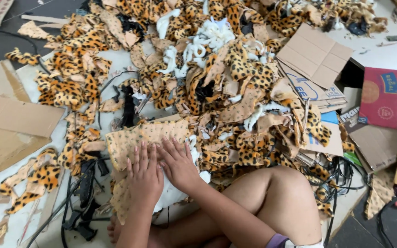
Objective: Assembling small items by stuffing leopard-print fabric scraps with fiberfill
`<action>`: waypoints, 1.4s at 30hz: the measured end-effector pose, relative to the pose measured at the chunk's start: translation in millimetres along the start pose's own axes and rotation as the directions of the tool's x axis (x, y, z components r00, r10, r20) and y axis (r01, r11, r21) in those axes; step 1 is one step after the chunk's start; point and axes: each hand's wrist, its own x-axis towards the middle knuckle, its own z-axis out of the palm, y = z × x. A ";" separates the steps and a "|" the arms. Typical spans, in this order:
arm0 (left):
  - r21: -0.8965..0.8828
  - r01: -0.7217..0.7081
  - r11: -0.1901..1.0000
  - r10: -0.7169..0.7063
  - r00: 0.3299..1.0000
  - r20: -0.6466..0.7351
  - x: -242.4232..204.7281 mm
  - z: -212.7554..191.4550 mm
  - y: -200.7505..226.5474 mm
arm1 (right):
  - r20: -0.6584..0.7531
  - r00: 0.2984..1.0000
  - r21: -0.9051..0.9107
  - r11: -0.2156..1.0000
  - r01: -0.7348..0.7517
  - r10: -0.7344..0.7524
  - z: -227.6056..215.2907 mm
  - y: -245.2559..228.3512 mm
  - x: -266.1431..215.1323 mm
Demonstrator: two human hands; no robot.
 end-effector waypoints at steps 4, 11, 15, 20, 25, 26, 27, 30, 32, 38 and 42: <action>0.042 -0.045 0.998 0.044 0.999 0.025 1.3 25.5 -8.3 | 0.044 0.996 -0.057 0.996 -0.073 0.076 20.3 19.4 3.4; 0.010 -0.035 0.999 0.035 0.999 -0.012 -1.5 36.3 -13.9 | -0.002 1.000 -0.173 0.985 -0.028 0.028 38.8 25.5 3.8; -0.064 -0.036 0.997 0.031 0.997 -0.077 0.1 46.4 -14.7 | -0.152 0.988 -0.201 0.978 -0.062 0.032 53.9 33.3 4.6; -0.194 0.109 0.975 -0.068 0.976 0.206 7.0 -16.0 19.2 | -0.019 0.998 -0.167 0.984 -0.066 0.064 39.1 36.0 0.2; -0.338 -0.013 0.941 0.093 0.971 0.222 -9.6 -56.4 86.4 | 0.051 0.997 -0.194 0.980 -0.047 0.058 11.3 14.1 4.9; -0.379 -0.057 0.924 0.164 0.953 0.256 -13.8 -59.6 96.4 | -0.002 0.998 -0.204 0.977 -0.066 0.067 16.9 17.5 5.5; -0.422 -0.098 0.901 0.235 0.929 0.287 -17.5 -62.9 106.2 | -0.054 0.996 -0.214 0.973 -0.086 0.077 22.3 20.9 6.4; -0.379 -0.158 0.912 0.298 0.890 0.345 -16.4 -58.8 109.3 | -0.093 0.995 -0.333 0.941 -0.066 0.037 37.2 32.5 3.1; -0.337 -0.131 0.932 0.252 0.903 0.348 -1.1 -61.1 94.3 | -0.059 0.997 -0.317 0.946 -0.071 0.054 31.9 25.1 6.5; -0.040 0.027 0.999 -0.022 0.993 0.120 31.4 -9.4 -2.3 | -0.048 0.992 -0.177 0.976 -0.123 0.117 24.2 21.6 4.4; -0.097 0.296 0.950 -0.255 0.918 0.304 35.5 -8.1 -34.8 | -0.059 0.982 -0.137 0.973 -0.185 0.178 19.5 13.9 7.1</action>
